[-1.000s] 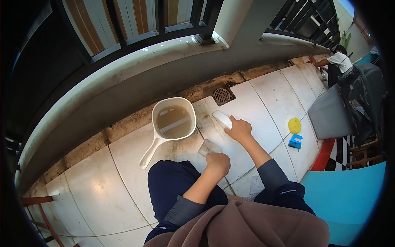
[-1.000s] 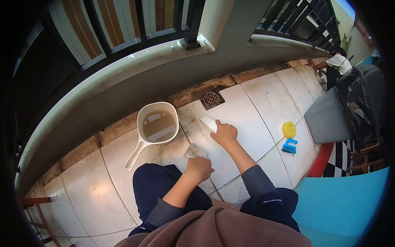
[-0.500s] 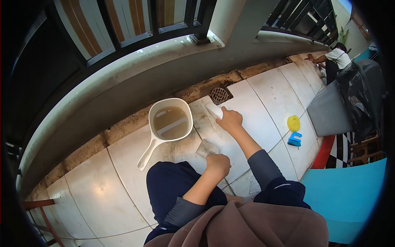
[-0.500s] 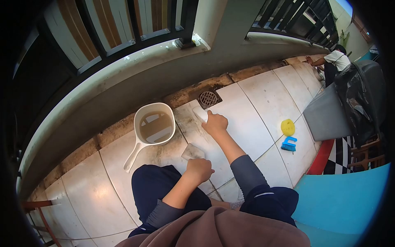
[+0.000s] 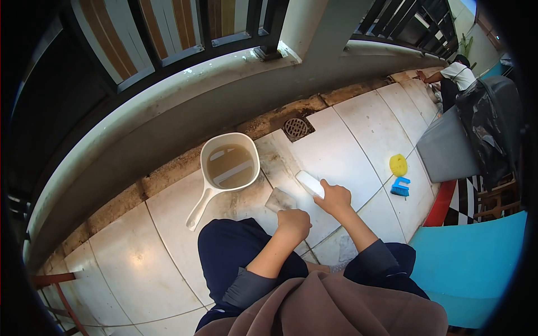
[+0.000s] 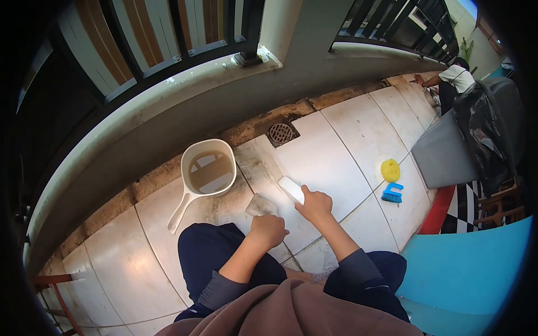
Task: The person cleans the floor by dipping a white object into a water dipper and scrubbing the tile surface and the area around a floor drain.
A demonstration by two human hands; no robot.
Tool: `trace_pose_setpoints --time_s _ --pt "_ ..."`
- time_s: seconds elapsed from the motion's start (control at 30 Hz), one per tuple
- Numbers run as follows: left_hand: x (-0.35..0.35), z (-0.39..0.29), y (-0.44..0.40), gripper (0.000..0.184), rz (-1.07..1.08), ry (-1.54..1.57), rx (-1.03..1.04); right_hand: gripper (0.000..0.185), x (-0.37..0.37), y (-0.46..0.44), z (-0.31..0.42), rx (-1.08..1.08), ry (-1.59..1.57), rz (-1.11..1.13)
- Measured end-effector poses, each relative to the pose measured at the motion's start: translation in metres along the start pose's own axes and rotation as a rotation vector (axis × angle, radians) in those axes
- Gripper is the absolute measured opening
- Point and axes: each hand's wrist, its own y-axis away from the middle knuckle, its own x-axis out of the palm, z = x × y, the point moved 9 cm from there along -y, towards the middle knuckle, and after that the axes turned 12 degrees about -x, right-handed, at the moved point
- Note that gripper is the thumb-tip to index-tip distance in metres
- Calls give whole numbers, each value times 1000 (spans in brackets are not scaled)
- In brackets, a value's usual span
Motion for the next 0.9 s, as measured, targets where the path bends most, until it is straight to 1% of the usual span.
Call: trace_pose_setpoints --time_s 0.07,0.17,0.23,0.3,0.37,0.4,0.5,0.57,0.7,0.9 --pt "-1 -4 3 32 13 -10 16 47 7 22 -4 2 -19 -11" --pt "0 -7 2 31 25 -18 21 47 8 24 -6 18 -21 -12" --pt "1 -9 0 31 25 -11 20 47 0 -7 3 19 -5 -18" --pt "2 -7 -2 32 25 -11 14 48 -14 -47 16 -13 2 -82" --pt "4 -6 -4 32 29 -18 10 52 -23 -92 29 -1 2 -52" --pt "4 -5 -4 32 26 -22 11 53 -31 -112 37 14 8 14" --pt "2 -1 -2 33 28 -23 0 56 -46 -153 53 18 -21 10" --pt "0 0 -2 34 40 -17 -12 55 -49 -159 55 12 -15 7" --pt "0 5 -3 33 7 -17 -9 53 -39 -126 47 -13 5 44" --pt "-4 -1 5 33 -5 -14 1 50 0 0 12 -15 2 29"
